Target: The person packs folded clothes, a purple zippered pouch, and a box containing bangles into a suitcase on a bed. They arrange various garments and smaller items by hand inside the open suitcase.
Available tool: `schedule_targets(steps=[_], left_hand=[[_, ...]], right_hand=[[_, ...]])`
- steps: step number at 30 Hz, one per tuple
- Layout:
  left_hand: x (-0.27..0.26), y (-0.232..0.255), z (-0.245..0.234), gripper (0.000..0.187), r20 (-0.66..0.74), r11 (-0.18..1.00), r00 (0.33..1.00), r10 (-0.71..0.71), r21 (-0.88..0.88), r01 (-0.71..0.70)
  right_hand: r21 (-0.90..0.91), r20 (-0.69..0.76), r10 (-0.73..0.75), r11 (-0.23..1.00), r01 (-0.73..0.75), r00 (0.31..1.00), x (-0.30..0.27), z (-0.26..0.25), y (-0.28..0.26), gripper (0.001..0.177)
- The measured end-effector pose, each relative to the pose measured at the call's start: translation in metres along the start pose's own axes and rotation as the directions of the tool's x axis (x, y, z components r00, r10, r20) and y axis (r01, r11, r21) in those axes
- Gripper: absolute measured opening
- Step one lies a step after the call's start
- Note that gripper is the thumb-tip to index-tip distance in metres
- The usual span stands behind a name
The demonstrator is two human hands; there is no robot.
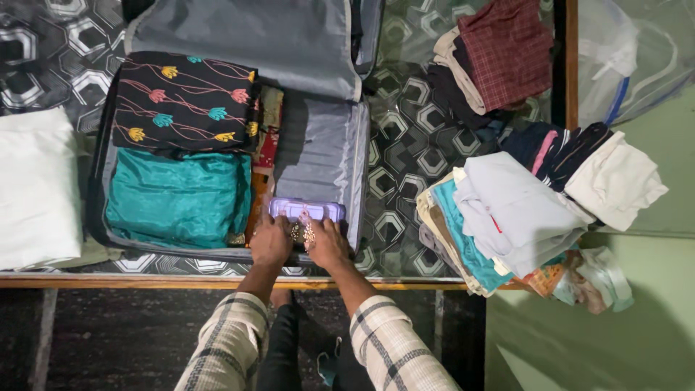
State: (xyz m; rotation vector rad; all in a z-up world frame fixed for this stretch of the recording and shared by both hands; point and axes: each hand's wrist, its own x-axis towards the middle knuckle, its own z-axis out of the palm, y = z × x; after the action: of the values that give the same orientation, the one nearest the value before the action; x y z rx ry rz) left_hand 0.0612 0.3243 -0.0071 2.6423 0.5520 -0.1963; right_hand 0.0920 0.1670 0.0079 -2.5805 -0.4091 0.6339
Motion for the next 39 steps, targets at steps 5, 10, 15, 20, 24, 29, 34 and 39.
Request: schedule_targets(steps=[5,10,15,20,24,29,34,39], left_hand=[[-0.006,0.003,-0.01,0.033,0.17,0.997,0.982,-0.077,0.0,0.078],[-0.012,0.004,-0.016,0.042,0.213,0.991,0.971,-0.109,0.101,0.089],[-0.028,0.022,-0.019,0.058,-0.042,0.987,0.997,0.067,-0.145,-0.073],[-0.077,0.079,-0.017,0.046,-0.294,0.892,0.898,0.327,-0.217,-0.396],[-0.111,0.136,-0.004,0.048,-0.226,0.893,0.927,0.299,-0.276,-0.356],[-0.129,0.206,0.044,0.035,0.038,0.884,0.929,0.367,-0.325,-0.336],[-0.149,0.264,0.094,0.025,0.209,0.804,0.828,0.52,-0.447,-0.392],[-0.171,0.295,0.146,0.025,0.32,0.791,0.785,0.53,-0.52,-0.321]], right_hand=[[0.0,0.024,0.022,1.0,-0.022,0.999,-0.006,-0.01,-0.007,0.073],[-0.009,-0.205,-0.165,0.986,0.167,0.965,-0.028,-0.025,-0.005,0.063],[0.041,-0.491,-0.197,0.968,0.249,0.849,-0.084,-0.06,0.036,0.049],[0.081,-0.645,0.07,0.996,-0.024,0.761,-0.156,-0.102,0.118,0.037],[0.197,-0.824,0.281,0.956,-0.216,0.492,-0.223,-0.126,0.214,0.024],[0.673,-0.728,0.675,0.737,-0.066,0.117,-0.249,-0.135,0.364,0.029],[0.99,0.061,0.988,-0.078,0.118,0.139,-0.261,-0.156,0.463,0.049],[0.899,0.244,0.887,-0.359,0.251,0.393,-0.257,-0.157,0.511,0.048]])
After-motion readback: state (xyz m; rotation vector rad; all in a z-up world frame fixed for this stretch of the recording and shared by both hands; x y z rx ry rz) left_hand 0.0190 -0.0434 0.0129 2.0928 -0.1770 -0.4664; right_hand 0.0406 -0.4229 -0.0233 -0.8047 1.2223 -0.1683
